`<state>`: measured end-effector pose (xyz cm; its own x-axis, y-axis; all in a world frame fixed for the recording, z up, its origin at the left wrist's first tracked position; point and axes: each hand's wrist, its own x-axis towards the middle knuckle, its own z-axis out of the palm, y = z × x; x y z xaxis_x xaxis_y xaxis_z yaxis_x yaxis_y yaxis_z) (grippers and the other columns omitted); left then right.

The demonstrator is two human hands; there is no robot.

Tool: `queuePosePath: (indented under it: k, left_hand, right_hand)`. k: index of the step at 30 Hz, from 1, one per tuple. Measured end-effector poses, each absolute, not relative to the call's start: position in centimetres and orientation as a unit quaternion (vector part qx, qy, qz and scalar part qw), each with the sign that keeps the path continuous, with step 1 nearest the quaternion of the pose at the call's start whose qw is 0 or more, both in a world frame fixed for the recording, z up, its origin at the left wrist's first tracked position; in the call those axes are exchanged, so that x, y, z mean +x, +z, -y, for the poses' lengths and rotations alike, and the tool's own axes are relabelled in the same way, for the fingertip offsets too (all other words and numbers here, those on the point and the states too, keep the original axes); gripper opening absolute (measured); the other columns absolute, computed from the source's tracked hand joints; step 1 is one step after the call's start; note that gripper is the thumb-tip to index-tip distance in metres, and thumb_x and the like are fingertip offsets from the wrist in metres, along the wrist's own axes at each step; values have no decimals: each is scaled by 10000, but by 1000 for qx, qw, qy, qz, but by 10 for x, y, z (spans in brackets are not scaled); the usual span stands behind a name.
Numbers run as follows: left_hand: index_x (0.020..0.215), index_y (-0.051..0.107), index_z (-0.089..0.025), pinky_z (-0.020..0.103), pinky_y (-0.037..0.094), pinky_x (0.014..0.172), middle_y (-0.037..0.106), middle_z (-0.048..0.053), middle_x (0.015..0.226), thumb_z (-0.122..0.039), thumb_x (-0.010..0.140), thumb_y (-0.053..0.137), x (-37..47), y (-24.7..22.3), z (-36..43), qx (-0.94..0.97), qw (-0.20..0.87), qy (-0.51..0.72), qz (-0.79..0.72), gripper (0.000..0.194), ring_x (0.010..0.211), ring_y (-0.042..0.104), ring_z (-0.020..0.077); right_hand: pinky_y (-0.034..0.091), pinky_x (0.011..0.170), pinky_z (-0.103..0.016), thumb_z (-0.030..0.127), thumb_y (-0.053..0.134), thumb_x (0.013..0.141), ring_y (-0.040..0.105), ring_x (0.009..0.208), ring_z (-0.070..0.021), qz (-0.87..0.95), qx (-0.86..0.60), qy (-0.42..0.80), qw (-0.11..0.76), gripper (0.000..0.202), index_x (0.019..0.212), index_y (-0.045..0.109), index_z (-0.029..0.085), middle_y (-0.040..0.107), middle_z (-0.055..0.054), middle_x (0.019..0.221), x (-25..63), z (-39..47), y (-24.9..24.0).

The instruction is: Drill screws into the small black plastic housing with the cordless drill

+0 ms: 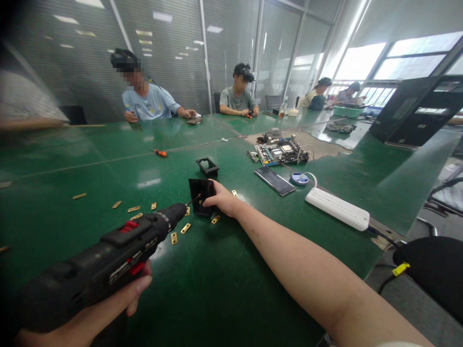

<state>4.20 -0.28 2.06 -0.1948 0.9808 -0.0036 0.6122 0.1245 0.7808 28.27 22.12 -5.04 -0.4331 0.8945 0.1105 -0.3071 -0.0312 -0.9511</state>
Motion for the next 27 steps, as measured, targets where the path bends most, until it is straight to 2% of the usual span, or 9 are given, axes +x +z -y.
queuePosePath:
  k: [5, 11, 15, 18, 23, 27]
  left_hand:
    - [726, 730, -283, 316, 603, 425, 692, -67, 398, -479, 707, 836, 43, 21, 1, 583, 259, 330, -695, 224, 359, 712, 245]
    - [742, 738, -282, 311, 586, 416, 686, -77, 403, -445, 727, 832, 47, 26, 5, 574, 259, 342, -697, 189, 353, 709, 237]
    - [738, 743, -295, 328, 593, 455, 695, -86, 435, -428, 737, 827, 55, 37, 12, 563, 233, 389, -691, 157, 372, 698, 226]
    - [722, 742, -296, 323, 582, 428, 687, -88, 447, -433, 725, 823, 60, 42, 14, 557, 231, 419, -679, 159, 358, 675, 213]
    - [687, 709, -286, 306, 576, 413, 633, -91, 393, -432, 696, 795, 59, 41, 10, 537, 266, 389, -700, 170, 349, 675, 215]
    - [643, 700, -293, 313, 589, 436, 674, -84, 417, -450, 717, 797, 57, 45, 10, 562, 244, 377, -695, 199, 363, 689, 213]
  right_hand:
    - [589, 985, -441, 126, 853, 509, 731, 1029, -269, 522, -277, 667, 454, 728, 1195, 646, 250, 774, 12, 1059, 282, -221, -50]
    - [587, 979, -434, 125, 855, 509, 728, 1031, -268, 524, -282, 662, 455, 723, 1191, 648, 246, 774, 11, 1051, 283, -220, -49]
    - [591, 1002, -447, 139, 884, 511, 731, 1047, -272, 521, -285, 665, 454, 725, 1189, 651, 249, 774, 7, 1061, 283, -218, -47]
    - [588, 1016, -448, 173, 938, 516, 730, 1040, -265, 525, -287, 661, 452, 721, 1175, 657, 249, 773, 4, 1062, 282, -217, -45]
    - [576, 1030, -435, 217, 1017, 493, 719, 999, -238, 524, -294, 658, 453, 721, 1120, 663, 241, 760, 16, 1026, 279, -213, -39]
    - [572, 1019, -428, 235, 1039, 469, 709, 965, -223, 525, -308, 649, 457, 736, 1101, 662, 236, 752, 30, 987, 277, -212, -37]
